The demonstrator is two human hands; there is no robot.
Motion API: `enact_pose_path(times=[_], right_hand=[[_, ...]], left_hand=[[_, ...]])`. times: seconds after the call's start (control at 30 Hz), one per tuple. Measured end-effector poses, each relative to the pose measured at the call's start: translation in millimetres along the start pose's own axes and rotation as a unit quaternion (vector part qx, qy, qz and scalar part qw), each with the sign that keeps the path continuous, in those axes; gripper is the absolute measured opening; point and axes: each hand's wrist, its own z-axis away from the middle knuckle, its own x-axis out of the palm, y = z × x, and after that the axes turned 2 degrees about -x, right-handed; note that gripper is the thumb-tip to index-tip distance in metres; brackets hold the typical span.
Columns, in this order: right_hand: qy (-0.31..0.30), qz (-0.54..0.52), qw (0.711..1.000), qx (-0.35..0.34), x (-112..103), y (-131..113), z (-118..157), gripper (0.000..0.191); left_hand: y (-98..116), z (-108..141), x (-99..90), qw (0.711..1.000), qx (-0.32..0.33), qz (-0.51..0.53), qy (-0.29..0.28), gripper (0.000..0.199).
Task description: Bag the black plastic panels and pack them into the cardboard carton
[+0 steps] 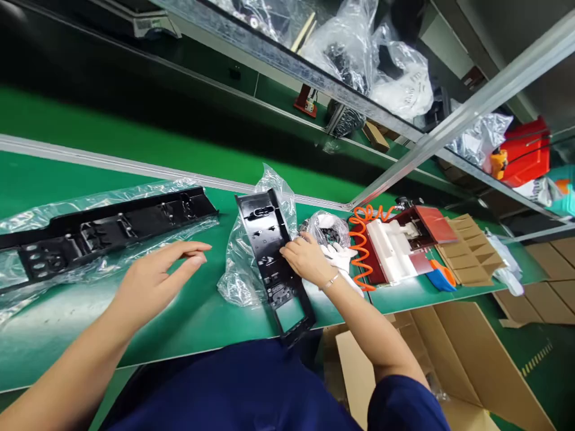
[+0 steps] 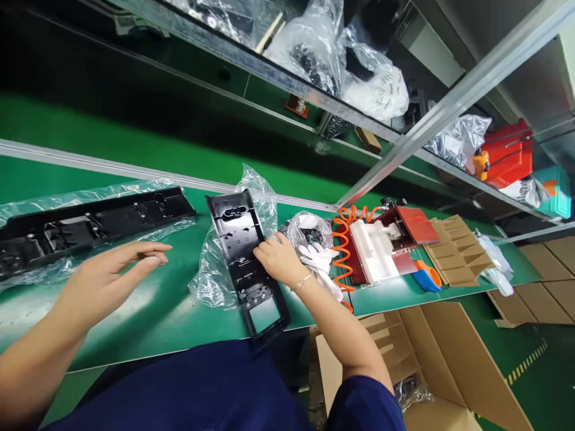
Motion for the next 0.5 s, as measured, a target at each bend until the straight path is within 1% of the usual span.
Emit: enact_pose_path(times=[0.07, 0.1, 0.17, 0.23, 0.3, 0.43, 0.5], right_hand=[[0.095, 0.022, 0.995, 0.005, -20, -11, 11, 0.021], [0.132, 0.033, 0.991, 0.01, -30, -15, 16, 0.02], [0.177, 0.058, 0.982, 0.018, -48, -22, 22, 0.018], [0.206, 0.087, 0.974, 0.022, -62, -26, 27, 0.016], [0.227, 0.116, 0.967, 0.024, -70, -28, 29, 0.017], [0.264, 0.163, 0.95, 0.034, -75, -28, 30, 0.017], [0.278, 0.178, 0.943, 0.035, -75, -28, 27, 0.016]], left_hand=[[0, 1, -1.9, 0.996, 0.069, -0.001, 0.057, 0.031], [1, 2, -2.8, 0.99, 0.111, -0.002, 0.085, 0.027], [6, 3, -4.5, 0.973, 0.191, -0.006, 0.128, 0.021], [14, 4, -6.4, 0.955, 0.25, -0.012, 0.159, 0.017], [22, 4, -8.7, 0.939, 0.291, -0.013, 0.181, 0.016], [29, 3, -13.5, 0.916, 0.35, -0.001, 0.198, 0.014], [32, 3, -14.8, 0.91, 0.365, 0.01, 0.197, 0.014]])
